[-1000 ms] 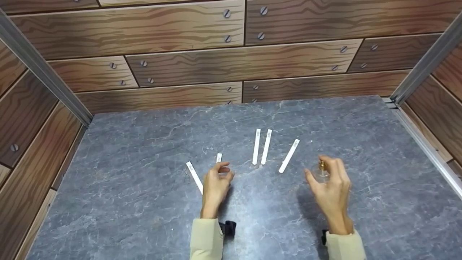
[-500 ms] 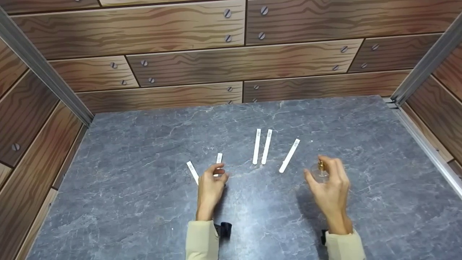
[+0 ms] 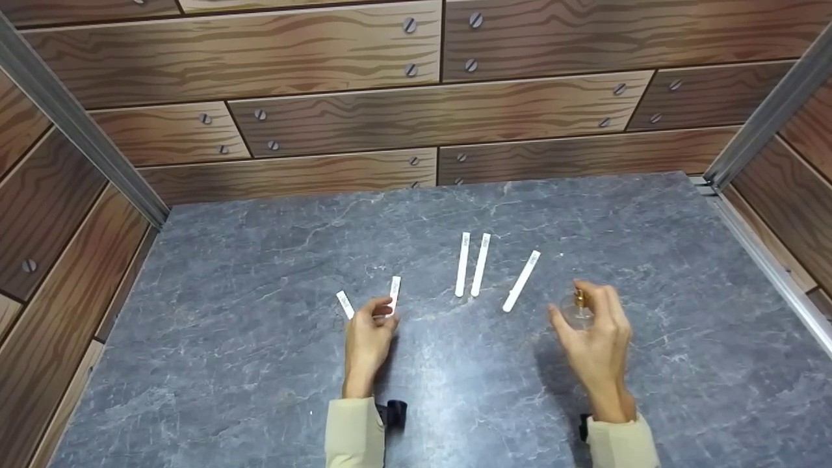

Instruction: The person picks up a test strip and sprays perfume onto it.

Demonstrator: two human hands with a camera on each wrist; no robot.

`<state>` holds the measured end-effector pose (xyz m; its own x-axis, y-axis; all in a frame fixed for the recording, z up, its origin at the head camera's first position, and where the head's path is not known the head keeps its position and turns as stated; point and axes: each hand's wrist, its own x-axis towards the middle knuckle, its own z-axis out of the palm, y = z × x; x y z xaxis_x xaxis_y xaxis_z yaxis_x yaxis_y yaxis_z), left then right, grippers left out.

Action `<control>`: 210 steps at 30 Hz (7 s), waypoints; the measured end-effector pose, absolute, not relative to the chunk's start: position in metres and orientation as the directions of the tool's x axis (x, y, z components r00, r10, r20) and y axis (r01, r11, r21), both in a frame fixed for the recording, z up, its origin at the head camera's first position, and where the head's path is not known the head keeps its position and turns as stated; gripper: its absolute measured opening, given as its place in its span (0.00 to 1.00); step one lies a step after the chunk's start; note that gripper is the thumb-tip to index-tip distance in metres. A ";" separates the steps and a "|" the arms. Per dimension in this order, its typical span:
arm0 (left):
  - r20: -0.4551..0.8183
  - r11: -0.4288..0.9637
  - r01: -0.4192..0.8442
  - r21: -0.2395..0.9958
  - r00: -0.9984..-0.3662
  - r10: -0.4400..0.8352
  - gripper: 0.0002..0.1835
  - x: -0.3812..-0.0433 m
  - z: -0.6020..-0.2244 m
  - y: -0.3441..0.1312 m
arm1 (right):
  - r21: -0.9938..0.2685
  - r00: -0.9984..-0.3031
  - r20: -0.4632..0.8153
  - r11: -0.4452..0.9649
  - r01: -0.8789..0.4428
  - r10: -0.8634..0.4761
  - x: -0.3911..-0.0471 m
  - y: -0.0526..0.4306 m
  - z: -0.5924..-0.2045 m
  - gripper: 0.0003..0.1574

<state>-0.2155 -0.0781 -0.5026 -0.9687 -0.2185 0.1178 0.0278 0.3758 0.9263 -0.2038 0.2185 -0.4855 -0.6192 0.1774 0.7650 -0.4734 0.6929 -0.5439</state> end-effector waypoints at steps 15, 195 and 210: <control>0.154 0.464 0.019 0.886 -0.955 -0.255 0.20 -0.212 -0.511 -0.086 | -0.549 -0.629 0.758 0.692 -0.469 0.175 -0.204 0.220 -0.486 0.28; 0.060 0.109 0.113 0.988 -0.915 0.398 0.28 -0.188 -0.475 -0.016 | -0.532 -0.660 0.737 0.726 -0.435 0.145 -0.203 0.208 -0.487 0.27; 0.053 0.099 0.102 0.990 -0.911 0.408 0.28 -0.187 -0.473 -0.014 | -0.525 -0.642 0.753 0.717 -0.458 0.141 -0.203 0.207 -0.488 0.26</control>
<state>-0.1866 -0.0143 -0.4735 -0.9113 0.4084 0.0530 0.1019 0.0988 0.9899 -0.2028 0.2071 -0.4878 -0.6424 0.1412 0.7533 -0.4580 0.7174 -0.5250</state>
